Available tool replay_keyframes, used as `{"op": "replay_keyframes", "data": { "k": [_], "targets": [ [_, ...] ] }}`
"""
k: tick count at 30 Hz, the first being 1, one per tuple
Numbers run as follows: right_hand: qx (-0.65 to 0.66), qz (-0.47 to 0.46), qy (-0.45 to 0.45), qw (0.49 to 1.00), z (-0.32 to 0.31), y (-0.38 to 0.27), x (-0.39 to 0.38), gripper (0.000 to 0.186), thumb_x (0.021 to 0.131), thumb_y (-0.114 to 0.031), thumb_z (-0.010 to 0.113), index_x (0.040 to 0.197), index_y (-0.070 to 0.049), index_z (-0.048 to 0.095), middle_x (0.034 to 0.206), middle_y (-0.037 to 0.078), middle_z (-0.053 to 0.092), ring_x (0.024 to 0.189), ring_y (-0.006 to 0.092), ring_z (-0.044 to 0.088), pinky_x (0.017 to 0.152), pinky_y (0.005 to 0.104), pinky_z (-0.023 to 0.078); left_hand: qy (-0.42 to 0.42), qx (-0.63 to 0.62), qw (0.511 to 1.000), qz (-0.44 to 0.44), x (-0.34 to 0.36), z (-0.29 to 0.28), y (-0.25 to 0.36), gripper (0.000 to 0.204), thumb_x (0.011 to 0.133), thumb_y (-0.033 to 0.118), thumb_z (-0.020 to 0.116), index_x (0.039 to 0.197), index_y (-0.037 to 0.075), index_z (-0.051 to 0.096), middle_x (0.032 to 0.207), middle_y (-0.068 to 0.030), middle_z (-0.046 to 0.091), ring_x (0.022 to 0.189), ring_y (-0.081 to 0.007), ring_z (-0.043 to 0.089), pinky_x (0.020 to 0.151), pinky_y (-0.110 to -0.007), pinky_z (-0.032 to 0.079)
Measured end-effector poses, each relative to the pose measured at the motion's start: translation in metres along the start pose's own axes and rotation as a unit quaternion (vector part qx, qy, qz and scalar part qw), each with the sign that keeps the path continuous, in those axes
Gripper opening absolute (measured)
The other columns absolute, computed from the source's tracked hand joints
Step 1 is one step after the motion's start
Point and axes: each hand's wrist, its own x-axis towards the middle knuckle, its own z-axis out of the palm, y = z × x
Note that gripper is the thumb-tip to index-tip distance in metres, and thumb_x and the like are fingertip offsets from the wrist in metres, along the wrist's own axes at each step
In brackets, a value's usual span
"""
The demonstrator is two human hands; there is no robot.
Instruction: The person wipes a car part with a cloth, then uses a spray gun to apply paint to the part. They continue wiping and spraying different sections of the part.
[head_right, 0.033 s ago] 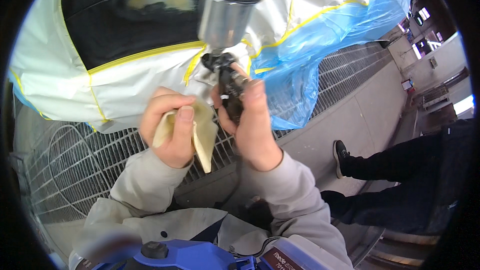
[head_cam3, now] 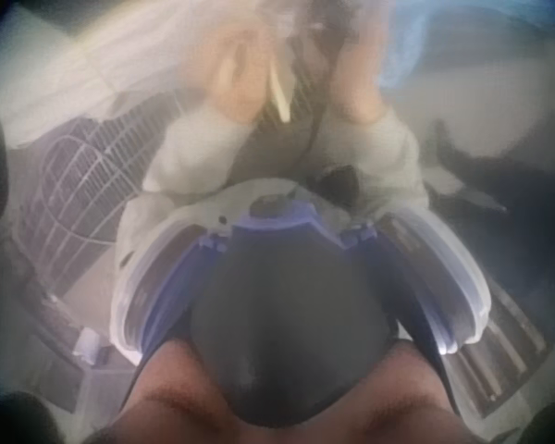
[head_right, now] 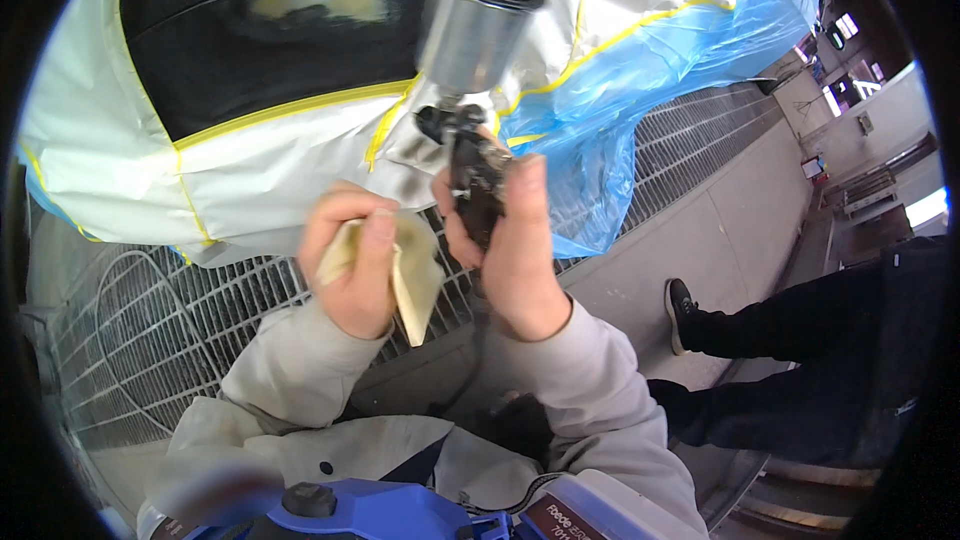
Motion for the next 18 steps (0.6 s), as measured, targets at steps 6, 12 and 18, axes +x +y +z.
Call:
{"op": "replay_keyframes", "data": {
  "k": [6,12,18],
  "targets": [
    [-0.002,0.044,0.089,0.995,-0.043,0.021,-0.031,0.075,0.109,-0.071,0.032,0.138,-0.006,0.055,0.082,0.006,0.06,0.044,0.0077,0.038,0.045,0.0239,0.031,-0.166,-0.112,0.87,-0.45,-0.108,0.013,-0.029,0.02,0.107,0.015,0.067,0.116,-0.001,0.074,0.103,-0.0029,0.073,0.094,-0.0082,0.064,0.083,-0.026,0.052],
    [-0.024,0.12,0.108,0.987,-0.048,0.061,-0.044,0.066,0.113,-0.061,0.034,0.109,-0.002,0.064,0.071,0.002,0.057,0.046,0.0068,0.04,0.045,0.0238,0.033,-0.17,-0.185,0.76,-0.599,-0.151,0.003,-0.035,0.028,0.107,0.025,0.07,0.12,0.001,0.074,0.097,0.0004,0.071,0.082,-0.0056,0.062,0.069,-0.023,0.049],
    [-0.046,0.159,0.068,0.984,-0.048,0.076,-0.027,0.064,0.114,-0.059,0.034,0.09,-0.005,0.059,0.07,0.002,0.055,0.049,0.0062,0.041,0.045,0.0239,0.031,-0.1,-0.239,0.709,-0.656,-0.155,-0.003,-0.046,0.033,0.107,0.031,0.072,0.124,0.003,0.071,0.094,0.0019,0.069,0.078,-0.0052,0.058,0.067,-0.024,0.046]
  ]
}}
